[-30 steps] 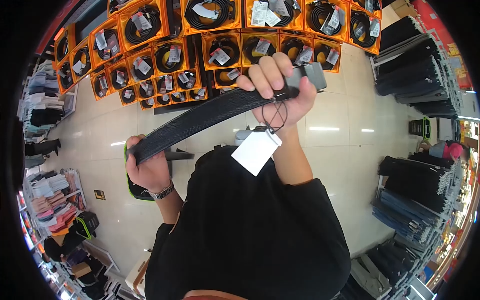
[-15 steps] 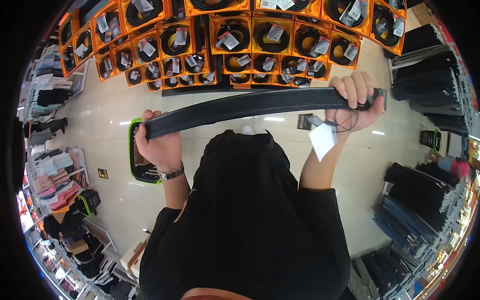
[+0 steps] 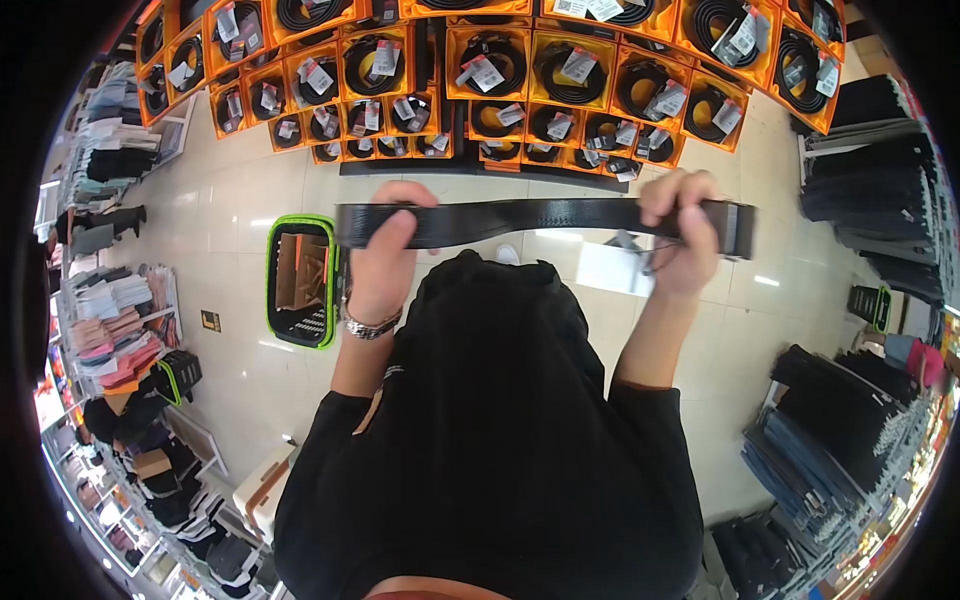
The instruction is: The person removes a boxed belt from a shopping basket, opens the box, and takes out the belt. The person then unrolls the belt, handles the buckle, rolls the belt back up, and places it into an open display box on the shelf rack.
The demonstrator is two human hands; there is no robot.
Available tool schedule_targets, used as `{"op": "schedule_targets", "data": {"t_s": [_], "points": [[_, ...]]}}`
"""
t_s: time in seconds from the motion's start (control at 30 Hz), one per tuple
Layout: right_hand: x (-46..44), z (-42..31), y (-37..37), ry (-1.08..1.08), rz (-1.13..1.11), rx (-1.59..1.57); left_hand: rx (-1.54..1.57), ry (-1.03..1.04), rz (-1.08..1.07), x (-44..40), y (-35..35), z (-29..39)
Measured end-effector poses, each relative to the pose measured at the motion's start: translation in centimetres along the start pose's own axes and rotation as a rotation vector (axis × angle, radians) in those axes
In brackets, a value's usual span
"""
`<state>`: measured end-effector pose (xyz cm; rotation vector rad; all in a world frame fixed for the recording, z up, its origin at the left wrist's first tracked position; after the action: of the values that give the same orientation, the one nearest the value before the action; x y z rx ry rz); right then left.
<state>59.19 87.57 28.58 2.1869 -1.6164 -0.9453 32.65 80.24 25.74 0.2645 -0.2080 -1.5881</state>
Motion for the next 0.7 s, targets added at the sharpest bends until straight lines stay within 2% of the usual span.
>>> {"op": "schedule_targets", "data": {"t_s": [0.2,0.27,0.37,0.5,0.6,0.7], "points": [[0.7,6.4,8.7,0.154,-0.270,0.253,-0.067,-0.041,-0.076,-0.3,2.6,-0.6],[1.0,7.8,11.0,0.106,-0.400,0.354,-0.055,-0.035,-0.107,0.0,2.7,-0.9],[1.3,9.0,11.0,0.139,-0.370,0.421,-0.046,-0.094,-0.043,0.2,2.5,-0.6],[1.2,9.4,11.4,0.164,-0.392,0.410,-0.178,-0.011,0.077,0.4,0.6,-0.5],[1.4,9.4,10.7,0.163,-0.407,0.396,0.122,-0.063,0.195,0.7,-1.6,-1.5],[1.7,9.3,10.2,0.178,-0.420,0.382,0.224,-0.040,0.305,0.9,-2.6,-0.8]]}}
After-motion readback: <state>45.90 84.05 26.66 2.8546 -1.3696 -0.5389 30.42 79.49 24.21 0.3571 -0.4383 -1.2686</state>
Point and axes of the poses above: each hand's wrist, its own x-axis away from the middle knuckle, its own y-axis out of the palm, z = x × y, the point moved 10 cm from there along -x, towards the middle knuckle, and after that the axes turned 9 degrees about -x, right-handed, at the moved point
